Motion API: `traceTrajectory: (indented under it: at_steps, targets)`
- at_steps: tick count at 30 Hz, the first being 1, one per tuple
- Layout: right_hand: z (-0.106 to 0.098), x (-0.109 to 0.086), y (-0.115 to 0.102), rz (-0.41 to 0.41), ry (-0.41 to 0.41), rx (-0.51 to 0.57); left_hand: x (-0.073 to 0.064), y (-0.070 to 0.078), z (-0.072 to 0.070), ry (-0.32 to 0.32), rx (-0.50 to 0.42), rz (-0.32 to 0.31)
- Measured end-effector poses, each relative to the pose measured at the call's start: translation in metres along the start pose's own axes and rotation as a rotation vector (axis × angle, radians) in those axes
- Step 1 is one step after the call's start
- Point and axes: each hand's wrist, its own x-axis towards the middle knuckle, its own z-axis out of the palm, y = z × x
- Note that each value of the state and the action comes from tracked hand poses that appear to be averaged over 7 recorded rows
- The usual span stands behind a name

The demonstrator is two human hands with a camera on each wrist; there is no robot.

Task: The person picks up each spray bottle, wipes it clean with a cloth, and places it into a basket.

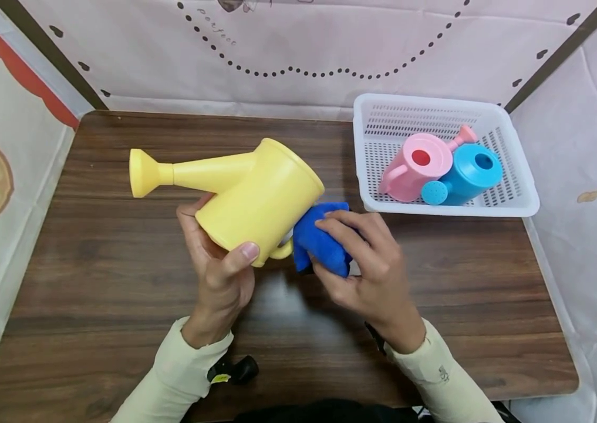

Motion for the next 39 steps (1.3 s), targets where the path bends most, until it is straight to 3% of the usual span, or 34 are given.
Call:
traceTrajectory:
  at_steps: [5,10,14,19,25,28,33,39]
  targets:
    - [0.013,-0.011,-0.014,-0.085,-0.046,0.013,0.000,-0.004,0.003,0.013,0.016,0.025]
    - [0.027,-0.020,-0.023,-0.156,-0.130,0.054,0.001,-0.006,0.003,-0.001,0.029,0.005]
    - [0.030,-0.023,-0.019,-0.135,-0.170,0.092,0.003,-0.004,0.004,-0.002,-0.004,-0.001]
    - [0.015,-0.022,-0.006,-0.044,-0.130,0.084,0.010,0.002,0.003,0.020,-0.032,0.011]
    - [-0.015,-0.014,0.013,0.134,-0.022,0.061,0.014,0.012,-0.010,0.042,0.067,-0.113]
    - [-0.026,-0.010,0.017,0.174,0.030,0.126,0.014,0.013,-0.017,-0.004,0.066,-0.192]
    - [-0.033,-0.003,0.016,0.109,0.029,0.257,0.011,0.012,-0.023,-0.103,0.106,-0.303]
    - [-0.034,0.004,0.008,0.024,0.005,0.374,0.010,0.012,-0.024,-0.153,0.219,-0.332]
